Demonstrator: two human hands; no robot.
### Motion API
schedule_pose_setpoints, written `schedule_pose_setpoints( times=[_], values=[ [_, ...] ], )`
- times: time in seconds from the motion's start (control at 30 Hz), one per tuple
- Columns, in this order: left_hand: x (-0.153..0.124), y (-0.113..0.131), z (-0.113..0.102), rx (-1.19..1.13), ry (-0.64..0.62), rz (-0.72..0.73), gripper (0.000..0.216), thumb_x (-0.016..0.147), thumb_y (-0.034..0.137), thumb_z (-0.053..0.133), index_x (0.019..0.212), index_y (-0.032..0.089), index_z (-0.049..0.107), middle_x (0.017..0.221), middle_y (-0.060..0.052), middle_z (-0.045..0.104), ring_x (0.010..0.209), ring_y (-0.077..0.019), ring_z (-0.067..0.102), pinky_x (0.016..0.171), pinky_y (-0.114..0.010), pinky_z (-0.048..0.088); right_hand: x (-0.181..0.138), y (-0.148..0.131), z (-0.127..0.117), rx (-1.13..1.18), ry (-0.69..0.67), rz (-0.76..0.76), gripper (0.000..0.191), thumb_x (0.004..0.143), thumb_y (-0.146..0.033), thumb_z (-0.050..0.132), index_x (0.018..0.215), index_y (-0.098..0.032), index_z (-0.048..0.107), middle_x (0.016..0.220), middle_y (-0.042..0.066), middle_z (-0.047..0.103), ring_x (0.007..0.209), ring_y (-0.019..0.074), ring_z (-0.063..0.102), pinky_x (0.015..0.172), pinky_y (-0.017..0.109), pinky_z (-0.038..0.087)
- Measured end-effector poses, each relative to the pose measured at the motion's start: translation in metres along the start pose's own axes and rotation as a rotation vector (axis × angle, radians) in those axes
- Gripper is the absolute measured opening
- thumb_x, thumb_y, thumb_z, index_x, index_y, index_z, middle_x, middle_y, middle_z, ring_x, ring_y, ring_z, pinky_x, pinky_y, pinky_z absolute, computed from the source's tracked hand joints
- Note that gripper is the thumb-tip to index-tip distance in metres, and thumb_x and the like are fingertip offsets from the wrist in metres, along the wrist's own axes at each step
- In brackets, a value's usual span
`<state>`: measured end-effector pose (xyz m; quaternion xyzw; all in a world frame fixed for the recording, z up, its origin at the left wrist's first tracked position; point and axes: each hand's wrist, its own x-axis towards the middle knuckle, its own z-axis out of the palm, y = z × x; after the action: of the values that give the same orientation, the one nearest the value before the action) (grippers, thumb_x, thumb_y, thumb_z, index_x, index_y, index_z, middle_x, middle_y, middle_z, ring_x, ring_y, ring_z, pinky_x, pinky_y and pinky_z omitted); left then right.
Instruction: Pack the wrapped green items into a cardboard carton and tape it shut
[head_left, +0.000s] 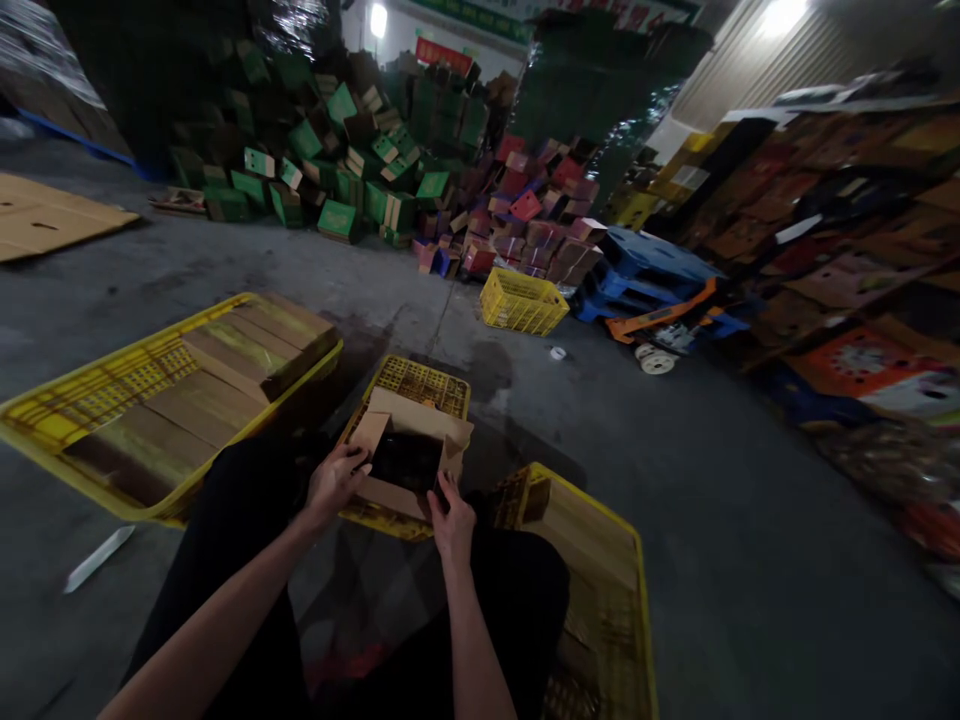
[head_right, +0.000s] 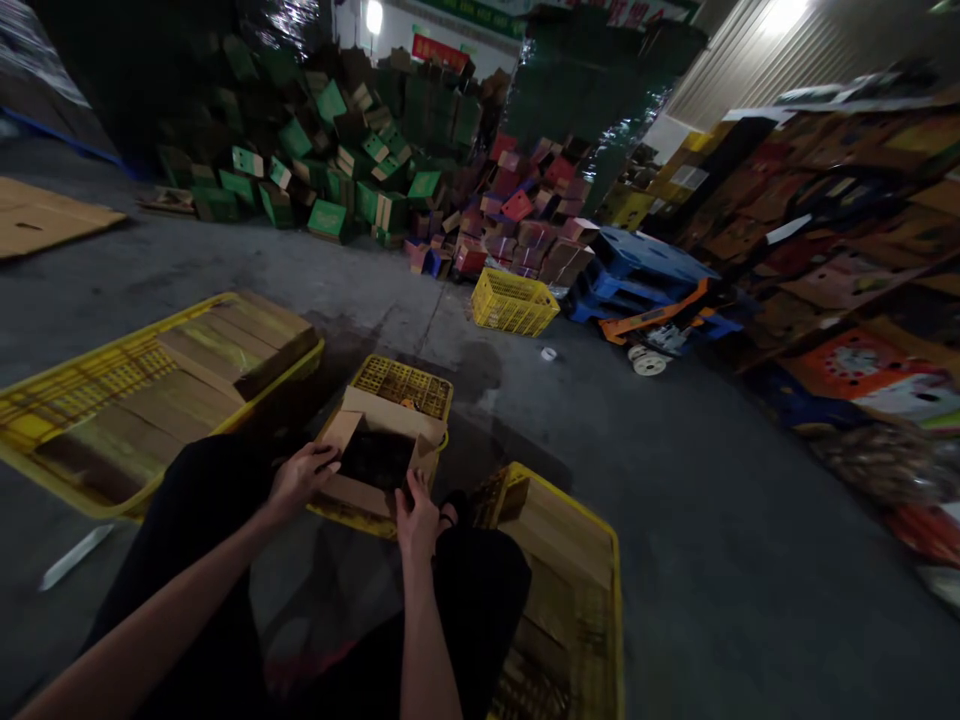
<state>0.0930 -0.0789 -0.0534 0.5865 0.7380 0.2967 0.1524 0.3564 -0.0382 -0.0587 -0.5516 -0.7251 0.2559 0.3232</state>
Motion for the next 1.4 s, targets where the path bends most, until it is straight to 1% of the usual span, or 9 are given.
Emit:
schedule_pose_setpoints(
  times=[0.17,0.37,0.57,0.77,0.87,1.0,1.13,1.3,1.4],
  values=[
    [0.001,0.003,-0.003,0.017,0.003,0.013,0.027,0.093,0.031,0.062,0.114,0.021,0.076,0.119,-0.009,0.071,0.109,-0.0239,0.068,0.094,-0.032,0.053,0.002,-0.001,0.0,0.004,-0.016,0.035,0.048,0.093,-0.044,0.056,0.133,-0.021,0.068,0.142,0.009,0.062,0.137,0.0275,0.055,0.116,0.045,0.043],
    [0.002,0.005,-0.005,0.03,0.004,0.026,0.028,0.093,0.03,0.062,0.115,0.02,0.076,0.123,-0.01,0.069,0.11,-0.0257,0.067,0.094,-0.034,0.053,0.004,0.0,0.0,0.005,-0.049,0.057,0.053,0.095,-0.049,0.052,0.134,-0.017,0.068,0.146,0.011,0.058,0.138,0.0294,0.053,0.116,0.046,0.043],
    [0.001,0.003,-0.001,0.041,0.014,0.038,0.028,0.091,0.028,0.063,0.115,0.019,0.076,0.124,-0.01,0.069,0.116,-0.0268,0.064,0.102,-0.038,0.05,0.003,0.0,0.0,-0.015,-0.052,0.041,0.051,0.096,-0.049,0.052,0.133,-0.017,0.069,0.144,0.012,0.06,0.139,0.0292,0.052,0.117,0.046,0.042],
    [0.002,0.0,0.004,0.054,0.004,0.066,0.029,0.09,0.023,0.061,0.115,0.021,0.076,0.12,-0.01,0.07,0.116,-0.0262,0.062,0.109,-0.039,0.045,0.002,-0.002,0.0,-0.053,-0.062,0.008,0.051,0.098,-0.049,0.047,0.132,-0.018,0.069,0.143,0.012,0.061,0.139,0.0286,0.053,0.116,0.046,0.043],
    [0.002,-0.001,0.005,0.06,-0.004,0.067,0.03,0.09,0.022,0.06,0.116,0.021,0.076,0.118,-0.011,0.07,0.115,-0.0269,0.061,0.108,-0.039,0.045,0.002,-0.003,0.0,-0.072,-0.083,0.004,0.052,0.1,-0.049,0.044,0.134,-0.017,0.068,0.145,0.012,0.059,0.14,0.0284,0.051,0.116,0.046,0.042],
    [0.003,0.0,0.005,0.073,-0.012,0.058,0.028,0.089,0.022,0.061,0.112,0.021,0.078,0.117,-0.01,0.069,0.113,-0.0277,0.059,0.105,-0.039,0.046,0.001,-0.001,0.001,-0.074,-0.088,0.001,0.053,0.1,-0.052,0.044,0.136,-0.02,0.067,0.148,0.01,0.057,0.142,0.0281,0.048,0.116,0.045,0.043],
    [0.003,0.002,0.003,0.085,-0.018,0.052,0.026,0.089,0.02,0.061,0.108,0.022,0.078,0.115,-0.01,0.068,0.112,-0.0276,0.058,0.103,-0.039,0.047,0.001,-0.001,0.003,-0.108,-0.114,0.016,0.057,0.1,-0.055,0.042,0.136,-0.017,0.066,0.149,0.013,0.054,0.144,0.0302,0.045,0.117,0.048,0.041],
    [0.001,0.004,0.0,0.081,-0.022,0.055,0.027,0.09,0.021,0.06,0.11,0.022,0.078,0.121,-0.011,0.065,0.114,-0.0288,0.056,0.103,-0.04,0.047,0.0,-0.002,0.005,-0.12,-0.132,0.032,0.058,0.101,-0.055,0.039,0.136,-0.018,0.067,0.151,0.011,0.054,0.146,0.0301,0.043,0.118,0.047,0.039],
    [0.0,0.004,0.0,0.067,-0.019,0.054,0.029,0.089,0.022,0.06,0.113,0.024,0.077,0.126,-0.01,0.064,0.118,-0.0289,0.054,0.105,-0.04,0.046,-0.001,-0.001,0.006,-0.118,-0.135,0.037,0.059,0.101,-0.057,0.039,0.135,-0.018,0.067,0.151,0.011,0.053,0.147,0.0304,0.042,0.118,0.046,0.04]
  ],
)
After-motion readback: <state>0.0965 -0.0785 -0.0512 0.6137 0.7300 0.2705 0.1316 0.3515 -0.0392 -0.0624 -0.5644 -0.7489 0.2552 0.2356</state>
